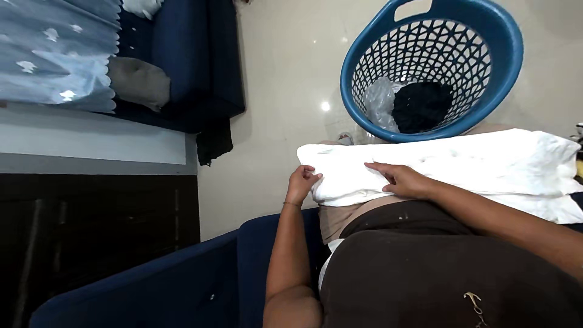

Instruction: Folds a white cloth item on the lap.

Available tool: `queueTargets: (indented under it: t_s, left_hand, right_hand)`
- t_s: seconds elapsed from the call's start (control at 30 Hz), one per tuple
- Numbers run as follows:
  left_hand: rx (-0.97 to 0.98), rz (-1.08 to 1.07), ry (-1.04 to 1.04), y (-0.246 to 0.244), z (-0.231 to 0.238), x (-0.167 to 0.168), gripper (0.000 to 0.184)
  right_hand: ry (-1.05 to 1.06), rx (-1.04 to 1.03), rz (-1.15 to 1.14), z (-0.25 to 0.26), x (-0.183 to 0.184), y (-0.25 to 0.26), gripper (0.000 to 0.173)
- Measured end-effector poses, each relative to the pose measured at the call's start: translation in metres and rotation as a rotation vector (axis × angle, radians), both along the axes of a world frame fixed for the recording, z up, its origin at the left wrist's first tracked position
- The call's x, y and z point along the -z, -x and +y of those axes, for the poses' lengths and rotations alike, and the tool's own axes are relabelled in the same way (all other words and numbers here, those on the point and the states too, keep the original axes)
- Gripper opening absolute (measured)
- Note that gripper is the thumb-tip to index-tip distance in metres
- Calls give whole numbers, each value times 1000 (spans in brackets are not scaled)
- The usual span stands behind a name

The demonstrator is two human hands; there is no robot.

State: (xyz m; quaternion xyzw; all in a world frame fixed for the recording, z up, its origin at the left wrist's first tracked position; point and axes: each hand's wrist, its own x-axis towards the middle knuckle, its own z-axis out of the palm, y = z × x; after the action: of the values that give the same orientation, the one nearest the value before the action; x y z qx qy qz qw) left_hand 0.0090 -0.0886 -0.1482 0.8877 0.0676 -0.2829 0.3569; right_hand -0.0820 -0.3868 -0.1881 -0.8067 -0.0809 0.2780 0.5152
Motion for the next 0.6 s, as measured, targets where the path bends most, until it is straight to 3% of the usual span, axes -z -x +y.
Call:
queueTargets:
  t_s: [0.07, 0.17, 0.3, 0.37, 0.43, 0.6]
  left_hand:
    - [-75, -47, 64, -6, -9, 8, 36]
    - [-114, -121, -3, -17, -29, 13, 41]
    - [-31, -175, -146, -30, -51, 11, 44]
    - [17, -220, -154, -31, -54, 13, 35]
    - [29, -294, -22, -28, -49, 19, 24]
    - [-170, -398, 612, -14, -13, 44, 15]
  right_hand:
    - [3, -35, -35, 1, 0, 1, 74]
    - [-90, -33, -35, 0, 7, -1, 77]
    - [-312, 189, 110, 1, 13, -9, 74]
    - [-354, 261, 143, 0, 17, -15, 70]
    - [-358, 275, 118, 0, 19, -19, 63]
    - [-458, 254, -95, -6, 30, -11, 42]
